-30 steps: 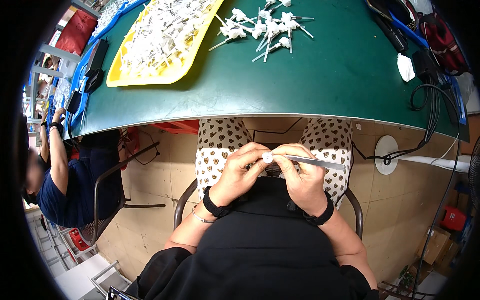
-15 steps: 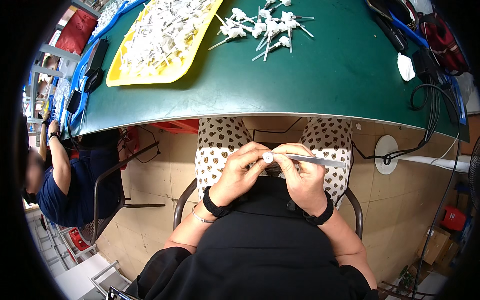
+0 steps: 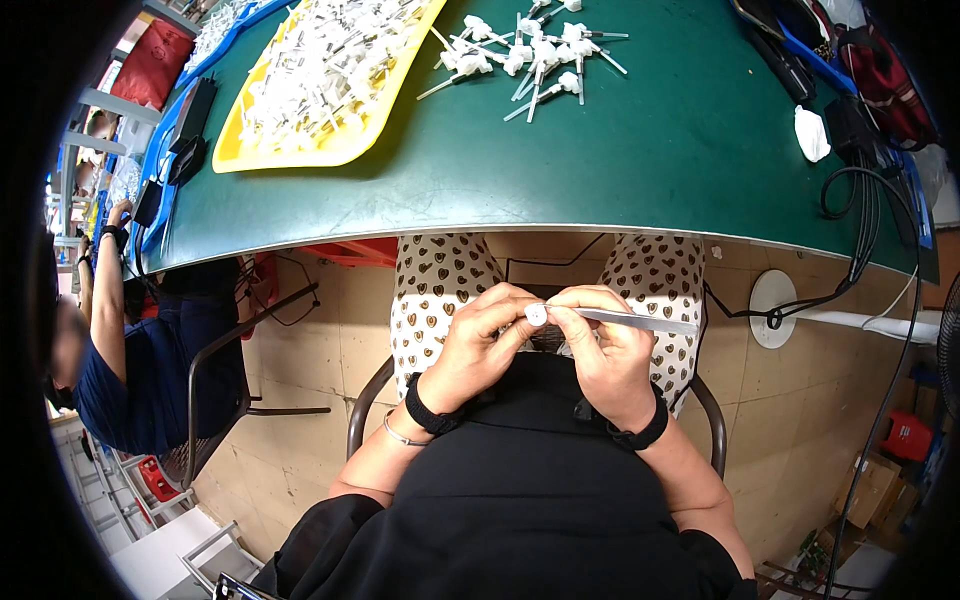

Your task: The person sits at a green workbench and repeatedly picks up small white plastic components and thin metal rods. Using a metal tool held in the right hand, they manipulate the components, likely inserting the rods or adjusting the plastic parts. The finished or processed items are placed into a yellow tray on the table. The task involves repetitive, precise hand movements.

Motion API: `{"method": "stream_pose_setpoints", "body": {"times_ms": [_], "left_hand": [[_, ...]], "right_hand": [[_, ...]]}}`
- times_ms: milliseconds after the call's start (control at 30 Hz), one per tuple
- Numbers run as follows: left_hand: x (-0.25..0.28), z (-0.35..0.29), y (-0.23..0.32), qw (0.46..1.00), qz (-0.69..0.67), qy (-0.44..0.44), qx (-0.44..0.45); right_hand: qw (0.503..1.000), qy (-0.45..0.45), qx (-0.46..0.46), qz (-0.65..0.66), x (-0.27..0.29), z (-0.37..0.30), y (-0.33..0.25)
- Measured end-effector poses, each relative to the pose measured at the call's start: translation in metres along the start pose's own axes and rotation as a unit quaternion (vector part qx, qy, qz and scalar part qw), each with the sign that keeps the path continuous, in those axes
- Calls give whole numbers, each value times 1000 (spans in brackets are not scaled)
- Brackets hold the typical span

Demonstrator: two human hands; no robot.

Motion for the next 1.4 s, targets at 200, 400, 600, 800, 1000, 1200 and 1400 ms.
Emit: {"method": "stream_pose_setpoints", "body": {"times_ms": [200, 400, 600, 800, 1000, 1200, 1400], "left_hand": [[0, 0, 1, 1000, 15, 4, -4], [-1, -1, 0, 1000, 17, 1, -2], [-1, 0, -1, 1000, 3, -2, -3], [0, 0, 0, 1000, 1, -1, -3], [-1, -1, -1, 1000, 8, 1, -1], [-1, -1, -1, 1000, 6, 10, -8], [0, -1, 3, 999, 20, 19, -22]], "right_hand": [[999, -16, 12, -38, -1, 1, 0], [998, -24, 11, -51, 0, 1, 1], [999, -16, 7, -43, 0, 0, 1], [999, -17, -1, -43, 0, 0, 1], [999, -21, 4, -47, 0, 0, 1], [999, -8, 7, -34, 1, 0, 0], [997, -32, 36, -58, 0, 5, -6]]}}
Point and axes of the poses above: each hand's wrist, its own z-axis towards the middle knuckle, its own x-axis out of the back of the hand, y = z × x, the point moved 6 cm from there along z, towards the middle knuckle, and after that the axes turned 13 degrees about x, right-handed, at the moved point
